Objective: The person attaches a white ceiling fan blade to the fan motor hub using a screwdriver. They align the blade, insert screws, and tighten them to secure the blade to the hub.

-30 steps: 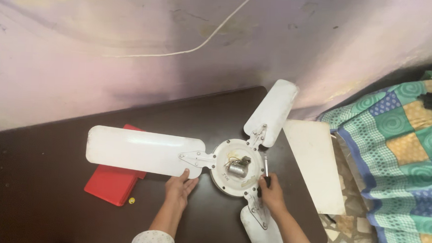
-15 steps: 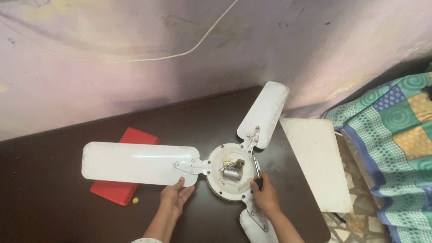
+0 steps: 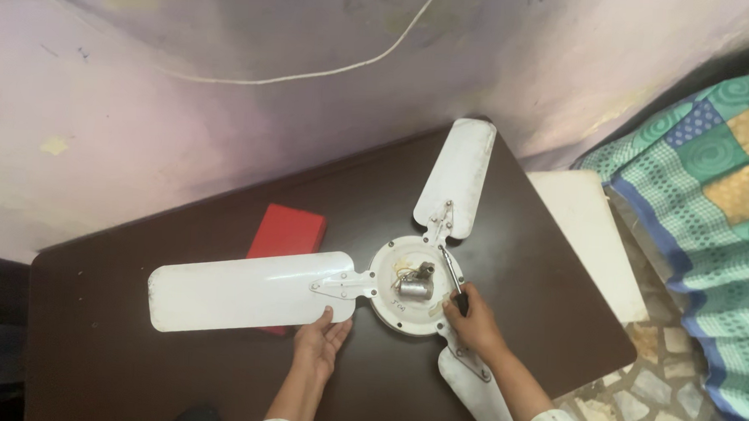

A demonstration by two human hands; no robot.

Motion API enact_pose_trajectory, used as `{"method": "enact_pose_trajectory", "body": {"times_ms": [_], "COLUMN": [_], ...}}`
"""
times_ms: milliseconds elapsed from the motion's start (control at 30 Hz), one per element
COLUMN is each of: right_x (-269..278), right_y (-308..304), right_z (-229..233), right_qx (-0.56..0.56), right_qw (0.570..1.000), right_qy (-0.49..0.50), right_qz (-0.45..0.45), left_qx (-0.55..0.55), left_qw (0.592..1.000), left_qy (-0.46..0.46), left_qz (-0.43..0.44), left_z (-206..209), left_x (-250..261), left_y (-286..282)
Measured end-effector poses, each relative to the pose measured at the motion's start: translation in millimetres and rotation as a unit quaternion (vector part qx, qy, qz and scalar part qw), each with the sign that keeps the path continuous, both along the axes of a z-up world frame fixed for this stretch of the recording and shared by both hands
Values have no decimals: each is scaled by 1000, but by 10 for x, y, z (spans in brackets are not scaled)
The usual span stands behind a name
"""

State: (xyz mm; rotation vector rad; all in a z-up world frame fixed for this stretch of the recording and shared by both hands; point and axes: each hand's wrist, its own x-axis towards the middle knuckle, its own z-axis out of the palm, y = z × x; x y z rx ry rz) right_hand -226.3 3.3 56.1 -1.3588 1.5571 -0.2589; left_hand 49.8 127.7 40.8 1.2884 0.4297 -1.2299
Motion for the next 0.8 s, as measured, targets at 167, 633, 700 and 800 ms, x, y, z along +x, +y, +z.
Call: {"method": "enact_pose_trajectory", "body": {"times_ms": [167,633,700,800], "right_x": [145,275,207,70], "right_y": [224,381,368,305], "right_z": [-86,243,259,198], "right_qx": [-84,-119,-167,-143], "right_qw": [996,985,973,969], "right_qy": [14,109,147,195], "right_qz": [24,57,66,51], "left_qx": [14,7,3,7], "left_qw": [1000,1000,999,997], "left_qy": [14,22,37,31], "left_qz": [0,-10,-37,-64], "left_z": [-43,-334,-428,-493], "left_x": [174,136,17,-162], "left_y": [296,582,596,533]}}
